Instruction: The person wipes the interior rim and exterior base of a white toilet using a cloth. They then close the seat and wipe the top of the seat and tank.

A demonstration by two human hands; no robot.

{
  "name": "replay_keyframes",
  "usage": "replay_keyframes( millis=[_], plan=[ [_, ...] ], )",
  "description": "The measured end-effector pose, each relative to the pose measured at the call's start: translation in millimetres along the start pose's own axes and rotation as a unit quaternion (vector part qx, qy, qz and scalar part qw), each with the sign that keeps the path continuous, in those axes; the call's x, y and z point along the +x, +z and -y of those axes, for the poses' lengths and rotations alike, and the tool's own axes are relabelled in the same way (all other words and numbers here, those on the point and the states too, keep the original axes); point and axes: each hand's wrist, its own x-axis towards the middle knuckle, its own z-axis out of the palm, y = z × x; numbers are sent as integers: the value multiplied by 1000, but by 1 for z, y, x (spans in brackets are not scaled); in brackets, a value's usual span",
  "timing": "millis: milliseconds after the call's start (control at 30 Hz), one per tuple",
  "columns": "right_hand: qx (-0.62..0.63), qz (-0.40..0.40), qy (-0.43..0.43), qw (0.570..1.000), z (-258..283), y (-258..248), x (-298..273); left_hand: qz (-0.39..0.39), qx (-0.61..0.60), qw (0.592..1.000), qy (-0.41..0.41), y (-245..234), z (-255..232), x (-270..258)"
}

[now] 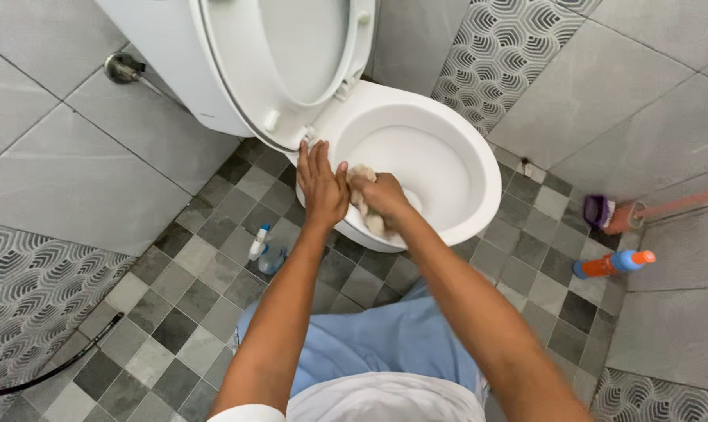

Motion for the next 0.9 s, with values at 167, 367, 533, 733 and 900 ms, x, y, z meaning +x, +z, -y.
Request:
replay_keyframes(
  millis=[167,367,533,733,900],
  plan=[
    [-65,49,0,997,-8,-15,-9,43,20,998,-29,0,6,-1],
    [-454,73,27,887,-13,-108,-57,54,55,997,5,-3,5,-2],
    [-583,-118,-76,800,-28,-139,-77,82,77,994,-9,-6,-7,-3],
    [-496,-154,-66,852,-49,-118,-105,69,184,980,38,-14,-32,1],
    [-433,-226,-111,865,-52,-122,-110,39,132,987,87,-5,-34,13]
  ],
)
